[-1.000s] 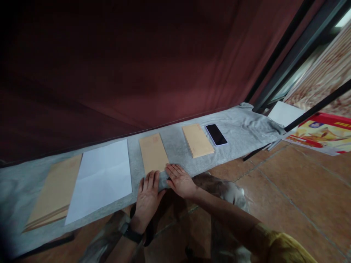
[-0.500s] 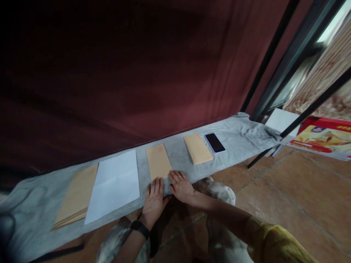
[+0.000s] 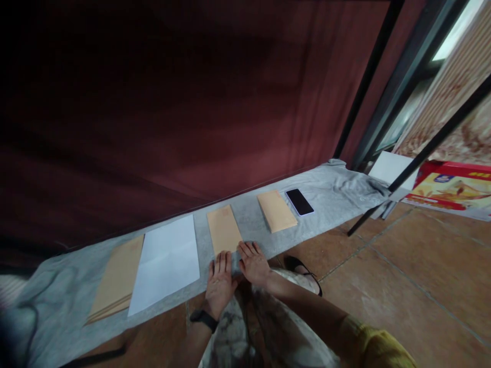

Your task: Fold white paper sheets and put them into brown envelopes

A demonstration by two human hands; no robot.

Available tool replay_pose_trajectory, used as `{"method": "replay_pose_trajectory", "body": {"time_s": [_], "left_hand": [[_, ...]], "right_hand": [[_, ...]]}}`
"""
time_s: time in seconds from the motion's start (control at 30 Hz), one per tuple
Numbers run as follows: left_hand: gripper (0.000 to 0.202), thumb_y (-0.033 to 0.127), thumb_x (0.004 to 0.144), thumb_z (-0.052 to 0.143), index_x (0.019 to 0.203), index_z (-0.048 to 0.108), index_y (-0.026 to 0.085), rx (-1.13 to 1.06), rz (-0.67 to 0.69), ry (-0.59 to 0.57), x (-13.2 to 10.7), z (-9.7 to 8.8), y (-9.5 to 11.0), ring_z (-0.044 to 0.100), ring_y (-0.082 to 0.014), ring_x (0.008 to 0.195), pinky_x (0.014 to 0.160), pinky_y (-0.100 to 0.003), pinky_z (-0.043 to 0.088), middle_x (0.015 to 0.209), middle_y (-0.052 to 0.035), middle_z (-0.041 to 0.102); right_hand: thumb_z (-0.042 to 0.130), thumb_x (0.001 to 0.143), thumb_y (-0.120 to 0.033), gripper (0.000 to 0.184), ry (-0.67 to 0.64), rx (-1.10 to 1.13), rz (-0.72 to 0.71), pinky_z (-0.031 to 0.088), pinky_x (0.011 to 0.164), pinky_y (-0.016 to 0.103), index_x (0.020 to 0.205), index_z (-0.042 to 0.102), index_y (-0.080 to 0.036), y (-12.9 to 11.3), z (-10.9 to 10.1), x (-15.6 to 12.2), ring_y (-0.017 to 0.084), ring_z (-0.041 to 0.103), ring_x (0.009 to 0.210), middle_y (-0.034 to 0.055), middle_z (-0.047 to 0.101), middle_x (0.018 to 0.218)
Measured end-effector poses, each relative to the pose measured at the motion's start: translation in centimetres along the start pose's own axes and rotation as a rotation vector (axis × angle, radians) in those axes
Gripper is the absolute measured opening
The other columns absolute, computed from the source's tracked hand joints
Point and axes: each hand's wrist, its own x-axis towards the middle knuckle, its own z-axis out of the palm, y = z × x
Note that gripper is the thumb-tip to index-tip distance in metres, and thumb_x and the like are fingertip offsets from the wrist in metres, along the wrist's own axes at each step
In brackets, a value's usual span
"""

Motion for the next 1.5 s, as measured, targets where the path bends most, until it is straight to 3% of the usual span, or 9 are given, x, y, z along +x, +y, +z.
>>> {"method": "replay_pose_trajectory", "body": {"time_s": [0.63,0.93,1.13,1.2,1.5], "left_hand": [[0.068,0.038,0.090,0.054,0.150,0.040,0.010,0.005,-0.046,0.025,-0.2,1.0,0.2,0.035,-0.0324,0.147,0.118,-0.055,0.031,0.154,-0.0203,0.045],[0.067,0.047,0.095,0.045,0.151,0.039,0.011,-0.045,-0.066,0.068,-1.0,0.3,-0.2,0.037,-0.0297,0.147,0.117,-0.052,0.034,0.156,-0.0182,0.043],[0.061,0.021,0.090,0.044,0.151,0.041,0.014,-0.055,-0.074,0.015,-1.1,0.1,0.2,0.036,-0.0298,0.147,0.119,-0.053,0.031,0.154,-0.0152,0.046],[0.062,0.014,0.088,0.042,0.150,0.042,0.014,-0.052,-0.082,0.007,-1.1,0.0,0.4,0.035,-0.0285,0.148,0.120,-0.051,0.029,0.153,-0.0144,0.049],[0.069,0.014,0.085,0.042,0.153,0.034,0.008,-0.079,-0.136,-0.001,-1.1,0.2,0.9,0.032,-0.0293,0.149,0.121,-0.054,0.026,0.156,-0.0176,0.042]], "right_hand": [[0.050,0.100,-0.032,0.048,0.024,-0.036,-0.042,0.034,0.117,0.046,0.145,0.052,-0.016,0.4,0.3,-0.1,0.026,0.048,0.138,0.0122,0.050,0.151],[0.046,0.102,-0.032,0.052,0.015,-0.014,-0.042,0.035,0.118,0.050,0.149,0.045,-0.011,0.7,-1.4,-0.7,0.027,0.041,0.143,0.0159,0.048,0.152],[0.042,0.104,-0.035,0.052,-0.050,0.099,-0.251,0.032,0.122,0.041,0.152,0.041,-0.013,-3.1,-1.7,1.4,0.021,0.037,0.146,0.0106,0.045,0.155],[0.041,0.105,-0.035,0.052,-0.076,0.113,-0.228,0.032,0.122,0.039,0.150,0.043,-0.011,-3.8,-1.0,1.9,0.020,0.038,0.145,0.0115,0.047,0.154],[0.045,0.103,-0.036,0.057,-0.062,0.048,-0.180,0.028,0.122,0.048,0.153,0.038,-0.011,-1.0,0.2,-0.1,0.025,0.034,0.147,0.0153,0.040,0.157]]}}
